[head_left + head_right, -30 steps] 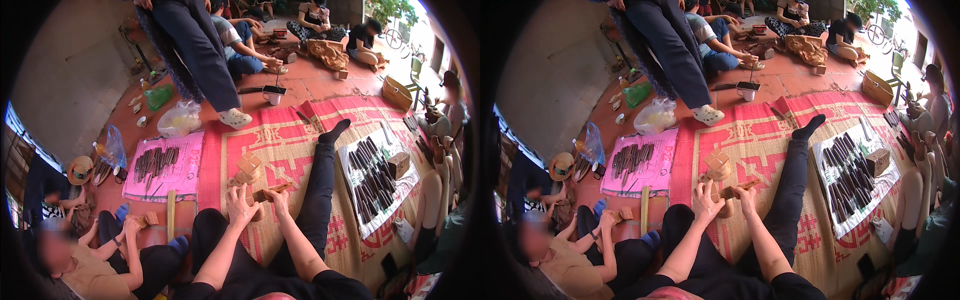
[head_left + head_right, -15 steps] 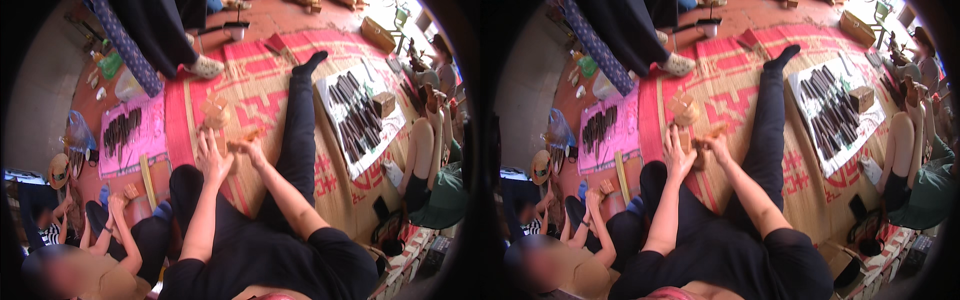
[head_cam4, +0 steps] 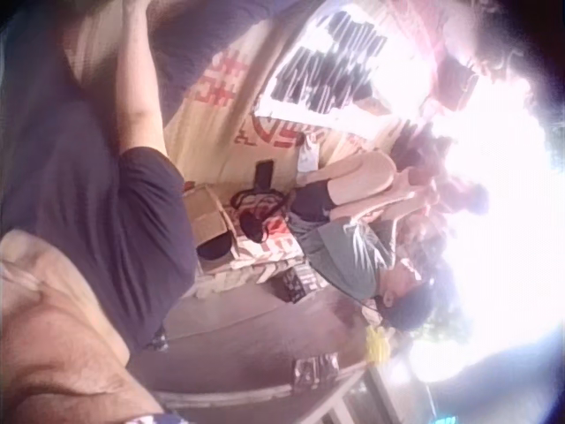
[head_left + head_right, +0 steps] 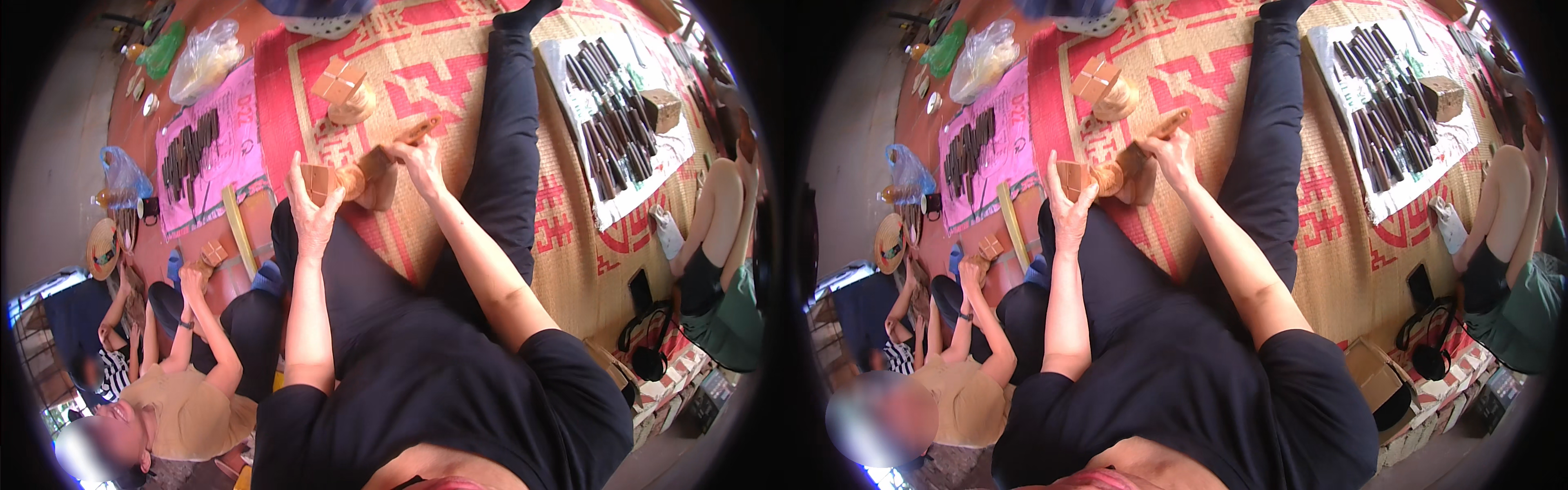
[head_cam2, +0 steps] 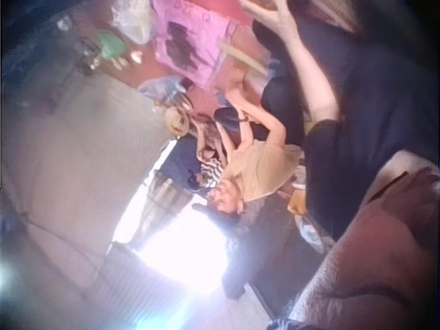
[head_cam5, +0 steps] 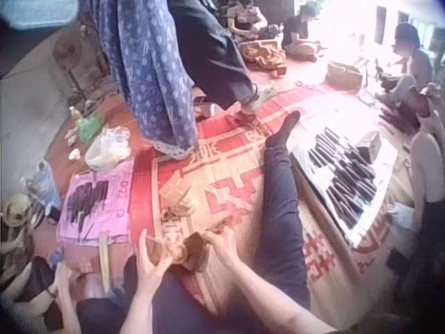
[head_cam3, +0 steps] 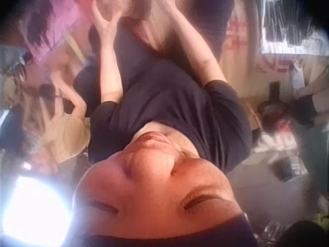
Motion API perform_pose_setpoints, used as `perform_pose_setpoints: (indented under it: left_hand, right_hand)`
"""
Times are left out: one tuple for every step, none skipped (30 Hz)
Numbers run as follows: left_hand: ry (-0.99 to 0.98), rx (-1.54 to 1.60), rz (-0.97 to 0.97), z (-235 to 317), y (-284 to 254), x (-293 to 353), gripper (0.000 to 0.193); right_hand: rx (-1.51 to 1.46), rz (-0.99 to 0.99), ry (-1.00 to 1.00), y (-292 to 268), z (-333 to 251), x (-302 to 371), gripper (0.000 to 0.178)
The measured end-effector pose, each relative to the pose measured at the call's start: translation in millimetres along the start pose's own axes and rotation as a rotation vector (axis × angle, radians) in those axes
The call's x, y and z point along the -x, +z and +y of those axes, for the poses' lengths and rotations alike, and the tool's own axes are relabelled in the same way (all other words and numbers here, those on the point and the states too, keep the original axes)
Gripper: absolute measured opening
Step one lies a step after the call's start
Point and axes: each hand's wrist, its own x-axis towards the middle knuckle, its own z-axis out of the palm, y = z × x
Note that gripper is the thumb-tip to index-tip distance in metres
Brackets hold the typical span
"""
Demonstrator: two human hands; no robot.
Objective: The person sits on a mat and carves a small wooden block using a handheld knife. They rotate the block frequently to shape different sides, removing thin shavings. Other people are seated nearby, also carving wood.
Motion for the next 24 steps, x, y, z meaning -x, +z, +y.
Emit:
perform_pose_setpoints:
  left_hand:
    - [-0.006, 0.002, -0.007, -1, -5, 5, 0.091]
    - [-0.002, 0.01, -0.004, -1, -4, 7, 0.09]
    - [0.007, 0.01, -0.003, -3, -3, 9, 0.09]
    - [0.016, 0.009, -0.002, -6, -2, 11, 0.09]
    - [0.029, 0.009, 0.0, -7, -2, 11, 0.09]
    - [0.01, 0.029, 0.004, -6, -4, 12, 0.09]
    - [-0.009, 0.048, 0.008, -4, -6, 14, 0.09]
    - [-0.03, 0.069, 0.016, -4, -7, 15, 0.09]
    - [-0.007, 0.049, 0.016, -3, -6, 14, 0.089]
    - [0.015, 0.029, 0.015, -2, -5, 12, 0.089]
    - [0.031, 0.009, 0.007, -1, -3, 13, 0.089]
    - [0.054, -0.025, 0.015, -1, 0, 12, 0.088]
    - [0.048, -0.034, 0.017, -1, 2, 11, 0.088]
    - [0.049, -0.04, 0.014, 2, 4, 10, 0.087]
    - [0.049, -0.055, 0.013, 3, 3, 8, 0.087]
    - [0.02, -0.022, 0.02, 2, 3, 9, 0.086]
    - [-0.008, 0.008, 0.032, -2, 1, 9, 0.086]
    - [-0.039, 0.037, 0.045, -4, -1, 10, 0.086]
    - [-0.02, 0.02, 0.048, -5, -3, 11, 0.086]
    - [-0.002, 0.01, 0.046, -5, -2, 11, 0.085]
    - [0.017, 0.0, 0.043, -5, -1, 12, 0.085]
    - [0.021, -0.017, 0.049, -5, -1, 11, 0.084]
    - [0.025, -0.028, 0.051, -6, 2, 10, 0.084]
    - [0.037, -0.049, 0.06, -4, 2, 6, 0.083]
  right_hand:
    - [-0.054, -0.069, 0.015, 10, -9, 7, 0.011]
    - [-0.106, -0.128, 0.017, 16, -24, 11, 0.012]
    - [-0.156, -0.188, 0.02, 23, -31, 15, 0.012]
    - [-0.135, -0.253, 0.116, 29, -32, 21, 0.015]
    - [-0.129, -0.247, 0.108, 34, -24, 24, 0.016]
    - [-0.085, -0.224, 0.089, 30, -14, 19, 0.016]
    - [-0.041, -0.202, 0.071, 23, -5, 12, 0.016]
    - [0.045, -0.116, 0.076, 16, -8, 5, 0.018]
    - [-0.008, -0.123, 0.061, 11, -10, 0, 0.017]
    - [0.046, -0.09, 0.012, 15, -9, -3, 0.017]
    - [0.101, -0.055, -0.028, 20, -14, 0, 0.016]
    - [-0.022, -0.101, -0.005, 28, -27, 7, 0.016]
    - [-0.145, -0.145, 0.019, 38, -36, 17, 0.016]
    - [-0.054, -0.188, 0.042, 40, -31, 22, 0.019]
    - [0.107, -0.171, 0.005, 40, -23, 25, 0.019]
    - [0.048, -0.178, 0.027, 35, -10, 22, 0.019]
    - [-0.014, -0.191, 0.048, 30, -2, 17, 0.018]
    - [0.5, -0.055, -0.1, 24, -11, 14, 0.019]
    - [0.238, -0.088, 0.038, 20, -21, 8, 0.017]
    - [0.155, -0.078, 0.01, 20, -25, 10, 0.015]
    - [0.073, -0.068, -0.018, 22, -29, 11, 0.013]
    - [-0.017, -0.107, -0.013, 28, -31, 16, 0.014]
    - [-0.102, -0.14, -0.01, 35, -38, 24, 0.014]
    - [-0.054, -0.227, 0.02, 39, -35, 28, 0.016]
